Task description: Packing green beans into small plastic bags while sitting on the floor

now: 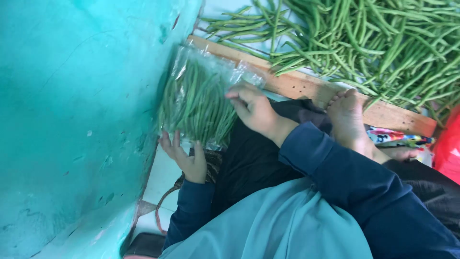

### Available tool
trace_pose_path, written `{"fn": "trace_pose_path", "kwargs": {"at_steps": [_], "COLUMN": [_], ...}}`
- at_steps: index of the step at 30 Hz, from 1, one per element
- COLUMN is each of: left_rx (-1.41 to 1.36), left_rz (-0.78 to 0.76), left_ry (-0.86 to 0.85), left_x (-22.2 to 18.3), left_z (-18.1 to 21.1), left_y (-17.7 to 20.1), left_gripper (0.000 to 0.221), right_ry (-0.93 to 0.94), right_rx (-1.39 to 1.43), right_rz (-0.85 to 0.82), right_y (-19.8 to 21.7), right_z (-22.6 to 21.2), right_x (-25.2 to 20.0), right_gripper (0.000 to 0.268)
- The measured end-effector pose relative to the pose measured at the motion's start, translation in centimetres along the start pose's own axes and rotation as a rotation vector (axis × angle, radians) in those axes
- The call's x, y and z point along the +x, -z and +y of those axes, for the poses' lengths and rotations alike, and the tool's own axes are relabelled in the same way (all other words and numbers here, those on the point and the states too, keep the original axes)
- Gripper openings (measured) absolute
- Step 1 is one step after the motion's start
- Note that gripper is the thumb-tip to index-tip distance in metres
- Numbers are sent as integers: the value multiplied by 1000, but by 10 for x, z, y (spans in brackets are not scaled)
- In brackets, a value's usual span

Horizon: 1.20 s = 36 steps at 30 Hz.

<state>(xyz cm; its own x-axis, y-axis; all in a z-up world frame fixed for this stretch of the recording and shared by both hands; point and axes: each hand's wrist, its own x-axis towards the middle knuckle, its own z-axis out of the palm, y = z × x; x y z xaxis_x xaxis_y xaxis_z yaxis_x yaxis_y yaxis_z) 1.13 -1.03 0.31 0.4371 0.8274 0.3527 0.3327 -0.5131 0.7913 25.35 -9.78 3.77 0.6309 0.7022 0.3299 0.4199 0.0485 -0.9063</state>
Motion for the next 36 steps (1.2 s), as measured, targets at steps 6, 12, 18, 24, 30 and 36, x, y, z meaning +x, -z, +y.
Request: {"fn": "trace_pose_path", "kwargs": {"at_steps": [6, 12, 18, 24, 30, 36], "left_rx": [-83, -483, -575, -345, -44, 236], "left_rz": [-298, -775, -1038, -1242, -1414, -1486], "left_ry": [-261, -639, -840, -827, -898, -714], "left_x": [-6, -27, -81, -156, -151, -140], "left_z": [85, 191, 275, 236, 242, 238], "left_y": [-36, -104, -203, -328, -343, -384], "left_gripper": [45, 32, 24, 32, 26, 33], "right_ry": [8, -118, -413, -476, -842, -817], "right_rx": [8, -212, -563, -546, -576, -618], "right_rz": [-9, 61, 206, 258, -254, -223], "right_y": [102, 250, 351, 373, 359, 391], "right_z": [-50, -34, 29, 10, 96, 97], "right_x": [-55, -151, -273, -259, -266, -240], "right_gripper": [15, 13, 21, 20, 32, 36]}}
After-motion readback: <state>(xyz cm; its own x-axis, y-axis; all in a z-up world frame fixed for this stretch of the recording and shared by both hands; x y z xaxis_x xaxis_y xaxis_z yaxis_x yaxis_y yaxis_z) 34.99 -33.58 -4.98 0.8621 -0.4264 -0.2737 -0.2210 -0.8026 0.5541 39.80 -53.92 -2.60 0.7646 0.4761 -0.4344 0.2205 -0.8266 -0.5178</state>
